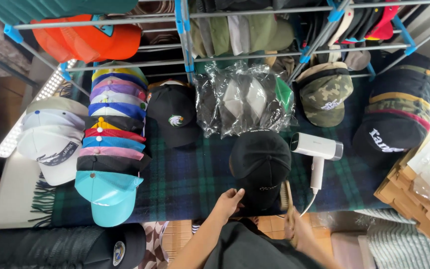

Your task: The person is cleaning and reshaping various baseball caps using a handheld steamer and a brush, working through a collection on a rack.

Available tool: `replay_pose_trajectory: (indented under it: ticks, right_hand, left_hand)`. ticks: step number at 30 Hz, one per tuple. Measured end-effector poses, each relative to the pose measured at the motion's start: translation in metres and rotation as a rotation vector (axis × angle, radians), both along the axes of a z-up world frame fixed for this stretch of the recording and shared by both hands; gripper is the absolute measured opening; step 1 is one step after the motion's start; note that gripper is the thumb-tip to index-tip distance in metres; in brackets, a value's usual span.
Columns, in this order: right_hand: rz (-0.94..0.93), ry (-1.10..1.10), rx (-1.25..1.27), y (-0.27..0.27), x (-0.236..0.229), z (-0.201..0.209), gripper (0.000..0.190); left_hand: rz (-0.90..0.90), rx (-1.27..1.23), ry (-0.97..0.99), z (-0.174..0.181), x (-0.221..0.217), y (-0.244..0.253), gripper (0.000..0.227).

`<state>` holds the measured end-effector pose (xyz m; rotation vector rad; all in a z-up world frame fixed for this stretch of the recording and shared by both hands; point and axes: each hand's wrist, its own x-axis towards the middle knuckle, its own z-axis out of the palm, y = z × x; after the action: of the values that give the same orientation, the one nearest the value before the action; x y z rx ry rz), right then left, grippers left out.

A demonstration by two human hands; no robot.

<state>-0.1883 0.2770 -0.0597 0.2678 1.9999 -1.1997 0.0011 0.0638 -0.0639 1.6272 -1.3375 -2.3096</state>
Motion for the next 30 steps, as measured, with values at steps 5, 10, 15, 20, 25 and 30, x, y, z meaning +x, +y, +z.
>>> replay_pose_trajectory:
  ticks: [5,10,15,20,25,30]
  right_hand:
    - [0.02,0.038,0.065,-0.023,-0.019,0.018,0.056]
    - [0.424,0.347,-0.066,-0.136,-0.136,0.07,0.056]
    - [1.073,0.995,0.23,-0.17,-0.125,0.166,0.028]
    - [1.44,1.187,0.361,-0.218,-0.123,0.198,0.035]
    - [1.74,1.139,0.753,-0.28,-0.032,0.263,0.044]
    - [2.206,1.588,0.15,-0.293,0.005,0.186,0.046]
  left_hand:
    - [-0.019,-0.013,-0.002,0.003,-0.002,-0.002,0.038]
    - [-0.064,-0.03,-0.027,0.02,0.0,-0.005,0.037]
    - [0.008,-0.034,0.038,0.004,0.001,0.001,0.036]
    - [-0.051,-0.081,0.006,0.006,0.0,0.0,0.036]
    - [-0.069,-0.123,0.019,0.009,0.002,0.001,0.041]
    - [-0.067,-0.176,0.033,0.006,0.002,0.005,0.048]
